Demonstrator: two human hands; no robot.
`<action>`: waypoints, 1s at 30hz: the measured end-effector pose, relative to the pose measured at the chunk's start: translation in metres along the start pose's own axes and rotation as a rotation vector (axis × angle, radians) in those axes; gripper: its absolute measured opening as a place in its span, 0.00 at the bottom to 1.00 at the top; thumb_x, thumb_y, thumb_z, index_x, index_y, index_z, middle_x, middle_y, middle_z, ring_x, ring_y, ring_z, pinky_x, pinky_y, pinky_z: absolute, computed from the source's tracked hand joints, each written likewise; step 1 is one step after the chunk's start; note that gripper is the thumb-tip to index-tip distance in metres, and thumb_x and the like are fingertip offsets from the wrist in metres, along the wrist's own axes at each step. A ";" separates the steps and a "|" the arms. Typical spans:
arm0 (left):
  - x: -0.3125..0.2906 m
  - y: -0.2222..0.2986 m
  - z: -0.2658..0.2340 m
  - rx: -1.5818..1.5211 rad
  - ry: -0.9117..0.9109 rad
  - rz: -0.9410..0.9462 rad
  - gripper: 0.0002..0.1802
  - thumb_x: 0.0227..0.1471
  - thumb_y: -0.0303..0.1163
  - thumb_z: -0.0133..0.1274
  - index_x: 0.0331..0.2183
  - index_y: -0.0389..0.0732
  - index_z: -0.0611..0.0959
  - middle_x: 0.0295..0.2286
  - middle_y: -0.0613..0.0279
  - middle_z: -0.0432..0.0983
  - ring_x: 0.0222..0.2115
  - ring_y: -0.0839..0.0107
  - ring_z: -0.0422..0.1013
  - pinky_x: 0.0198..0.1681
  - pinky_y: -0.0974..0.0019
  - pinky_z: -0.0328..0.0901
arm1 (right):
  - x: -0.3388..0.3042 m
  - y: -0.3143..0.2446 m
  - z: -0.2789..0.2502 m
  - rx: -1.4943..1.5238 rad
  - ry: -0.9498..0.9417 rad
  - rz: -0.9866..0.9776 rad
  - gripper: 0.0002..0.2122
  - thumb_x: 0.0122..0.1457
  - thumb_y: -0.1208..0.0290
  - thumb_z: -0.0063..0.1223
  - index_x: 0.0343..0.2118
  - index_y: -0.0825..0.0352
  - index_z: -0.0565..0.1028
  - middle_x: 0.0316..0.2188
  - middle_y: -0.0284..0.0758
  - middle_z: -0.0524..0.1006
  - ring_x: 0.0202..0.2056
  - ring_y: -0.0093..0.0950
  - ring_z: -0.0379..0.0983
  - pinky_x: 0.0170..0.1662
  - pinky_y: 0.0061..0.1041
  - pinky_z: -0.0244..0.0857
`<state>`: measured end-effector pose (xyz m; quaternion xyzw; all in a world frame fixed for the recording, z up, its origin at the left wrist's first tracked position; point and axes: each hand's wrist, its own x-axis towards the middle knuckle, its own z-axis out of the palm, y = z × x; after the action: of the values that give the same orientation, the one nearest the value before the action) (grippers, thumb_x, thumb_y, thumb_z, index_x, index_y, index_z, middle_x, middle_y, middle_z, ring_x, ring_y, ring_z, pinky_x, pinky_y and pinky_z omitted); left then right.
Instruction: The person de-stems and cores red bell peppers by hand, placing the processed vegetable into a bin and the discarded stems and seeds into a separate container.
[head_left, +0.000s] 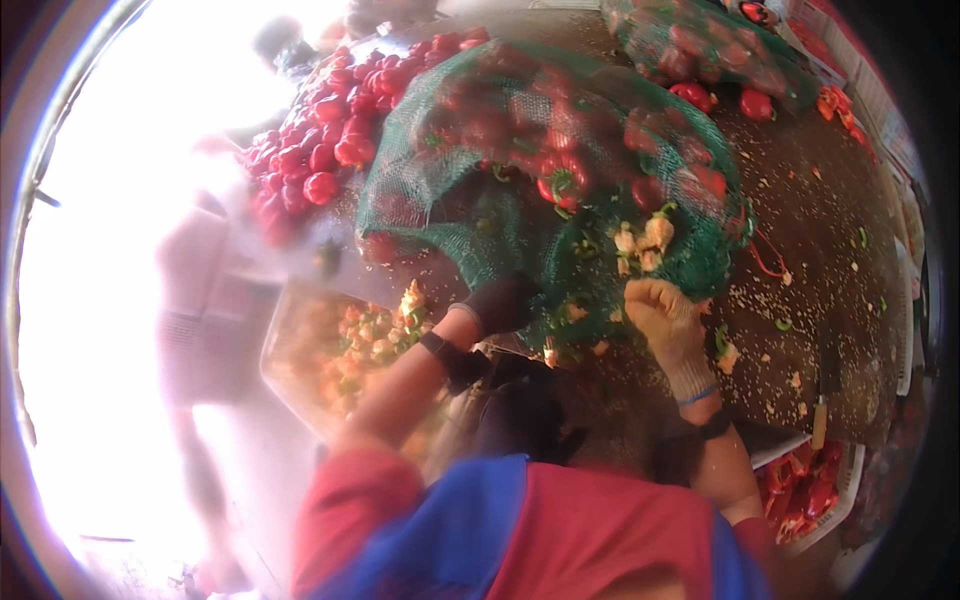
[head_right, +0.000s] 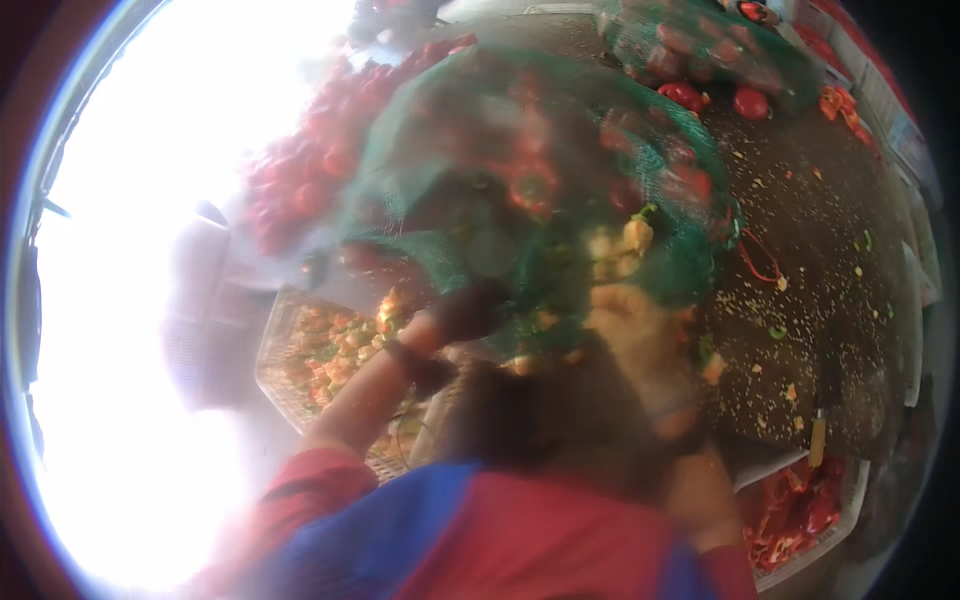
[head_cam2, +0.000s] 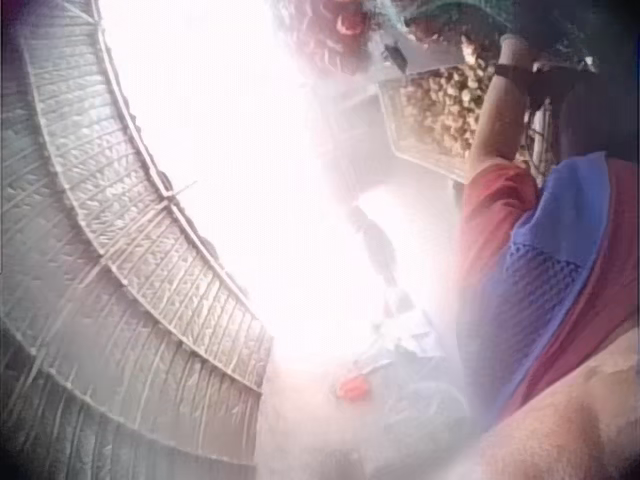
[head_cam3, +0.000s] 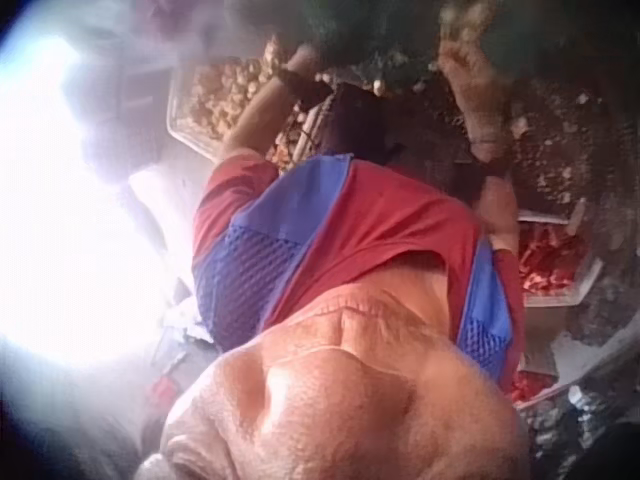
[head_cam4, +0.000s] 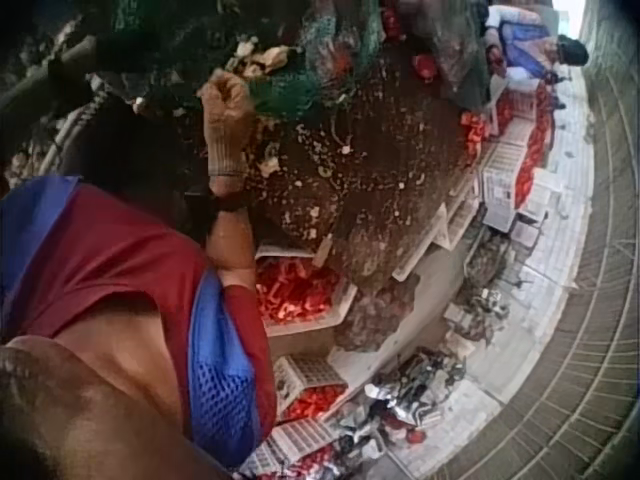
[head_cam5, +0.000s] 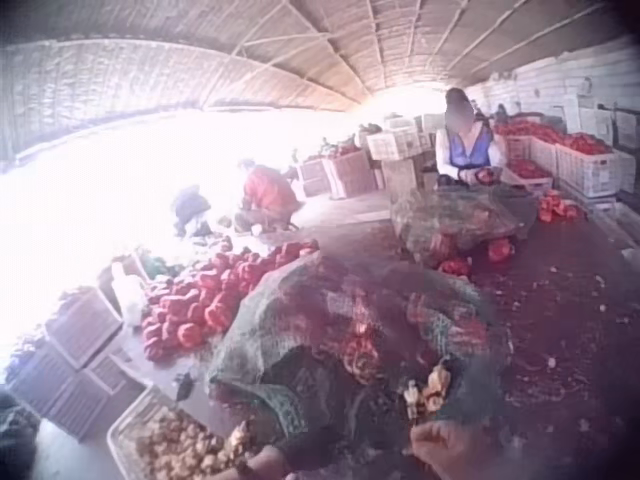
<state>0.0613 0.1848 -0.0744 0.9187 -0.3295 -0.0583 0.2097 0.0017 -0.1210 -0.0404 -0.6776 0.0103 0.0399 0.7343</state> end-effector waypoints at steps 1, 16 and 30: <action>0.007 0.005 -0.013 0.115 0.023 -0.043 0.12 0.52 0.37 0.54 0.37 0.42 0.82 0.33 0.47 0.78 0.37 0.46 0.74 0.43 0.49 0.69 | 0.000 -0.004 0.003 -0.061 -0.033 -0.022 0.12 0.57 0.77 0.59 0.44 0.71 0.77 0.40 0.36 0.80 0.41 0.23 0.76 0.47 0.23 0.71; 0.171 -0.062 0.015 -0.234 0.431 -0.315 0.16 0.45 0.46 0.58 0.33 0.48 0.87 0.29 0.53 0.81 0.34 0.50 0.78 0.36 0.49 0.73 | 0.011 0.008 0.002 -0.143 0.006 -0.081 0.10 0.58 0.80 0.58 0.43 0.70 0.77 0.39 0.31 0.79 0.40 0.19 0.75 0.45 0.20 0.70; 0.080 0.012 -0.047 -0.383 0.268 -0.317 0.40 0.31 0.34 0.72 0.52 0.47 0.78 0.43 0.49 0.78 0.45 0.54 0.74 0.47 0.56 0.71 | -0.004 0.030 -0.021 -0.164 -0.142 -0.256 0.14 0.55 0.75 0.62 0.45 0.72 0.76 0.39 0.34 0.80 0.39 0.23 0.76 0.46 0.23 0.72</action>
<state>0.1278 0.1422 -0.0237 0.9019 -0.1343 -0.0298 0.4095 -0.0040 -0.1400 -0.0717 -0.7265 -0.1314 -0.0056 0.6744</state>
